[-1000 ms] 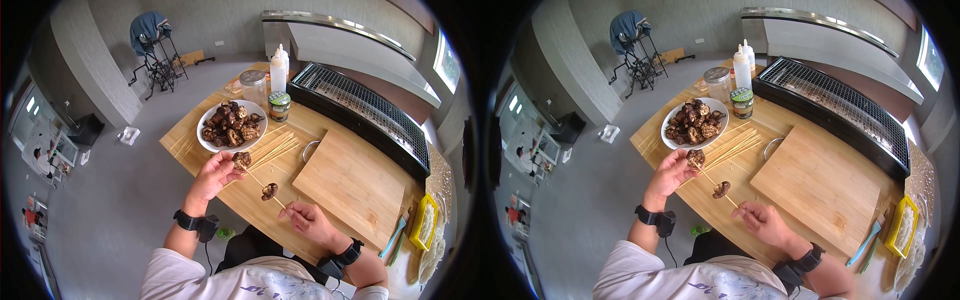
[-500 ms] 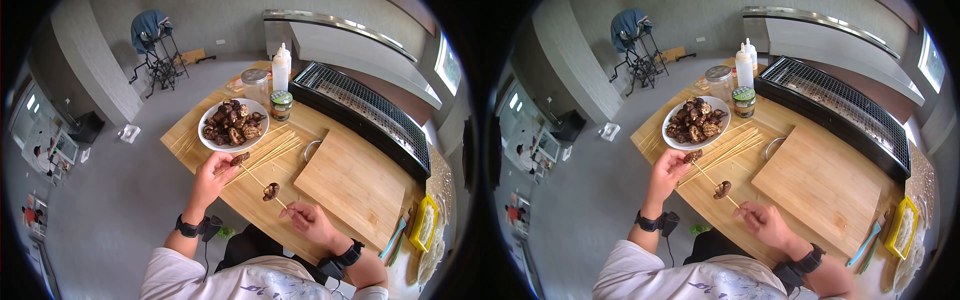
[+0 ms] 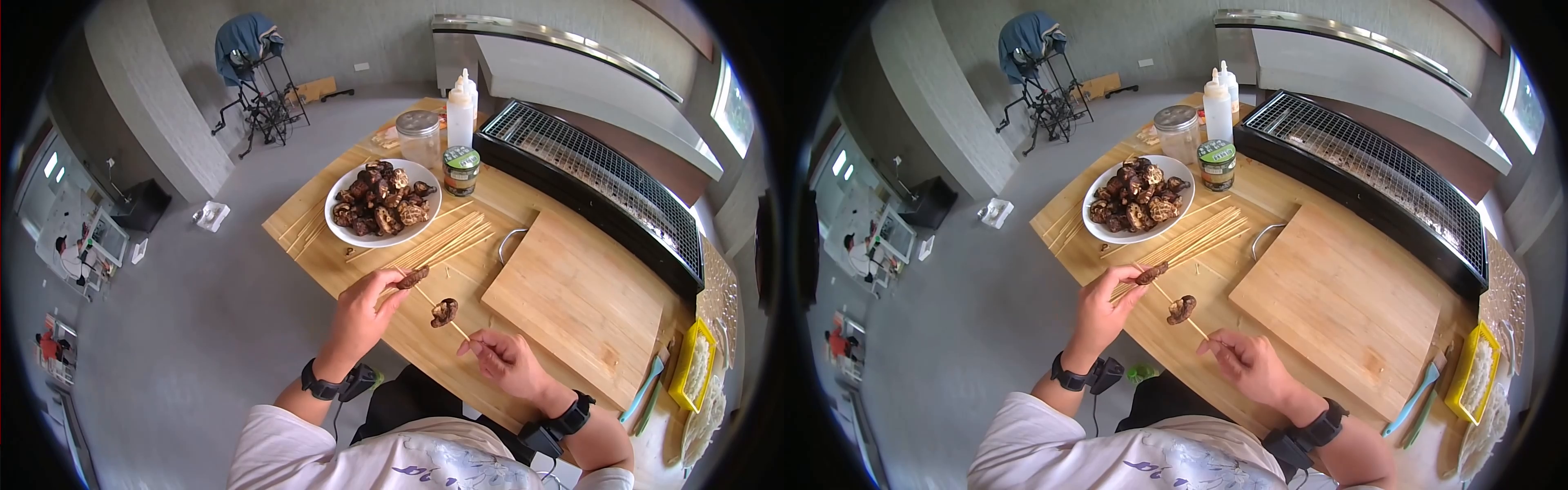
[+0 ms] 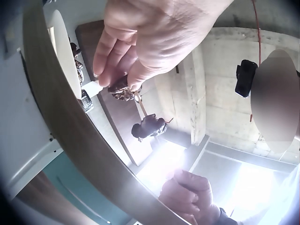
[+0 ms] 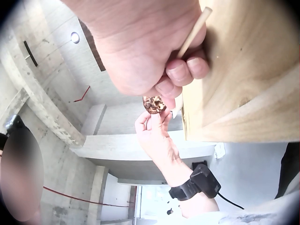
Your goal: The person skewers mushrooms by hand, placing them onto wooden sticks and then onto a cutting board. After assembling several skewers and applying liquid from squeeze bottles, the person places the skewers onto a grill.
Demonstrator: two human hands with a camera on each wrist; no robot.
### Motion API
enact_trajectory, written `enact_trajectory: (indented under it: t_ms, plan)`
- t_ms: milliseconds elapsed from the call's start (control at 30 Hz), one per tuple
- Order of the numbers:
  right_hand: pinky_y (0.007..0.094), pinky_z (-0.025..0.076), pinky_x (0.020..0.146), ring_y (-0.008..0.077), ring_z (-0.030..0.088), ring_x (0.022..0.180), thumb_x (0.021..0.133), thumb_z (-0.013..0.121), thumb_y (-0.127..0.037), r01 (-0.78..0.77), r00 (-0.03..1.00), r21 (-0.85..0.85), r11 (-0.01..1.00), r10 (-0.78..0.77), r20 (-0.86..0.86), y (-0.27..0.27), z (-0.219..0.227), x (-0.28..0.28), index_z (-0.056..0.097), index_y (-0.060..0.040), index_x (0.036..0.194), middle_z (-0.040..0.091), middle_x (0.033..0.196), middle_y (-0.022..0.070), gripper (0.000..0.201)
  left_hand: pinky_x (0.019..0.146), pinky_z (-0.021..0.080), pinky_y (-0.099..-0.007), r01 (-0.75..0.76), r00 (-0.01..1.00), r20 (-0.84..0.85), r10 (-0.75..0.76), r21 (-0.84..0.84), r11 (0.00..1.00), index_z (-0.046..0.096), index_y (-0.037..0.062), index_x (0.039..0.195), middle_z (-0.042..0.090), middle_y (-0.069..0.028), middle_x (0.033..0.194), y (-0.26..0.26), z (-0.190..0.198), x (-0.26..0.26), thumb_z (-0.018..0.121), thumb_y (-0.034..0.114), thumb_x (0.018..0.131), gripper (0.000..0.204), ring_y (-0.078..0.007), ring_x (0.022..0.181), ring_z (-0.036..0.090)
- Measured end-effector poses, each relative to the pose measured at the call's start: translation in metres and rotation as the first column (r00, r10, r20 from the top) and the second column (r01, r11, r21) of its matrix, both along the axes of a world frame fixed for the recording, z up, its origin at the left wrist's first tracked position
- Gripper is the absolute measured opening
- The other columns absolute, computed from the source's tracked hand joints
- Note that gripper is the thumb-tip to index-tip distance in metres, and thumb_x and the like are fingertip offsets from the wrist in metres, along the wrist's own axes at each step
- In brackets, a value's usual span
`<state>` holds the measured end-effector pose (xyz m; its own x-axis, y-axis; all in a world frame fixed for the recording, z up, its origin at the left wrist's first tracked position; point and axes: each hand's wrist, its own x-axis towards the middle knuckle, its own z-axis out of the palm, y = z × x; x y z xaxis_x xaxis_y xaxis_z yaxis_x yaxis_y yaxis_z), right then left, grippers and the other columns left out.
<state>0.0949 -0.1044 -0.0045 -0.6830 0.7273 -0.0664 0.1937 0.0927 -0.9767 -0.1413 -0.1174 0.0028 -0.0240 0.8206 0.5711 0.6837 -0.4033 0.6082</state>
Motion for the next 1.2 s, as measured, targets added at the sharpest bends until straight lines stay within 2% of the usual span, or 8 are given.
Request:
enact_trajectory:
  t_ms: [533, 767, 833, 867, 933, 967, 1033, 1200]
  plan:
    - [0.0235, 0.033, 0.046, 0.0061, 0.035, 0.047, 0.091, 0.042, -0.012, 0.025, 1.0, -0.126, 0.992, -0.027, -0.01, 0.001, 0.003, 0.0, 0.059, -0.0041, 0.094, 0.037, 0.051, -0.0013, 0.019, 0.067, 0.048, -0.0311, 0.048, 0.991, -0.122, -0.049, -0.013, 0.999, 0.057, 0.0037, 0.09, 0.063, -0.0089, 0.083, 0.0, 0.001, 0.008, 0.068, 0.004, 0.072, 0.022, -0.0242, 0.077, 0.062]
    - [0.0223, 0.032, 0.045, 0.005, 0.035, 0.047, 0.093, 0.041, -0.015, 0.025, 0.999, -0.15, 0.988, -0.03, -0.031, 0.001, 0.002, 0.0, 0.058, -0.003, 0.095, 0.037, 0.051, -0.0026, 0.021, 0.069, 0.048, -0.0297, 0.016, 0.997, -0.08, -0.017, -0.009, 1.0, 0.056, 0.0021, 0.09, 0.063, -0.0091, 0.084, -0.001, -0.001, 0.014, 0.067, 0.007, 0.074, 0.021, -0.0204, 0.077, 0.062]
    - [0.0207, 0.029, 0.044, 0.0037, 0.033, 0.047, 0.094, 0.04, -0.017, 0.042, 0.996, -0.224, 0.974, -0.059, -0.071, 0.001, 0.003, 0.0, 0.058, -0.0026, 0.096, 0.035, 0.051, -0.0043, 0.023, 0.066, 0.047, -0.0287, -0.01, 0.983, 0.182, 0.014, -0.023, 1.0, 0.055, 0.0029, 0.091, 0.061, -0.0068, 0.081, 0.001, -0.01, 0.013, 0.064, 0.012, 0.079, 0.018, -0.0181, 0.073, 0.06]
    - [0.0207, 0.029, 0.044, 0.0037, 0.033, 0.047, 0.094, 0.04, -0.017, 0.043, 0.996, -0.225, 0.973, -0.061, -0.072, 0.001, 0.002, 0.0, 0.058, -0.0026, 0.096, 0.035, 0.051, -0.0043, 0.023, 0.066, 0.047, -0.0287, -0.009, 0.983, 0.181, 0.013, -0.023, 1.0, 0.055, 0.0029, 0.091, 0.061, -0.0068, 0.081, 0.001, -0.015, 0.012, 0.064, 0.012, 0.079, 0.018, -0.0181, 0.073, 0.06]
    - [0.0194, 0.026, 0.043, 0.0028, 0.031, 0.046, 0.095, 0.038, -0.019, 0.044, 0.988, -0.281, 0.959, -0.084, -0.131, 0.001, 0.001, -0.001, 0.057, -0.0023, 0.096, 0.034, 0.051, -0.0057, 0.025, 0.064, 0.047, -0.0244, 0.166, 0.908, 0.418, -0.041, -0.268, 0.949, 0.055, 0.0005, 0.094, 0.061, -0.0045, 0.081, -0.002, -0.023, 0.009, 0.061, 0.016, 0.084, 0.02, -0.0113, 0.073, 0.059]
    - [0.0194, 0.026, 0.043, 0.0028, 0.031, 0.046, 0.095, 0.038, -0.019, 0.042, 0.988, -0.281, 0.959, -0.082, -0.132, 0.001, 0.001, -0.001, 0.057, -0.0023, 0.096, 0.034, 0.051, -0.0057, 0.025, 0.064, 0.047, -0.0244, 0.164, 0.908, 0.417, -0.039, -0.268, 0.949, 0.055, 0.0005, 0.094, 0.061, -0.0045, 0.081, -0.004, -0.024, 0.011, 0.061, 0.016, 0.084, 0.02, -0.0113, 0.073, 0.059]
    - [0.019, 0.025, 0.043, 0.0028, 0.03, 0.045, 0.096, 0.038, -0.02, 0.037, 0.988, -0.275, 0.961, -0.077, -0.135, 0.001, 0.0, -0.002, 0.057, -0.0021, 0.097, 0.034, 0.051, -0.0058, 0.026, 0.072, 0.047, -0.0232, 0.473, 0.731, 0.673, -0.11, -0.384, 0.793, 0.053, -0.0022, 0.102, 0.06, -0.0058, 0.086, -0.007, -0.022, 0.023, 0.055, 0.017, 0.088, 0.024, -0.0101, 0.08, 0.058]
    - [0.0188, 0.025, 0.042, 0.0028, 0.03, 0.045, 0.096, 0.038, -0.02, 0.044, 0.985, -0.273, 0.961, -0.088, -0.149, 0.0, 0.002, -0.001, 0.055, -0.0027, 0.099, 0.035, 0.051, -0.0057, 0.025, 0.062, 0.045, -0.0206, 0.517, 0.723, 0.684, -0.096, -0.445, 0.731, 0.053, -0.0019, 0.104, 0.059, -0.0042, 0.083, -0.005, -0.006, 0.033, 0.056, 0.02, 0.088, 0.028, -0.0076, 0.07, 0.055]
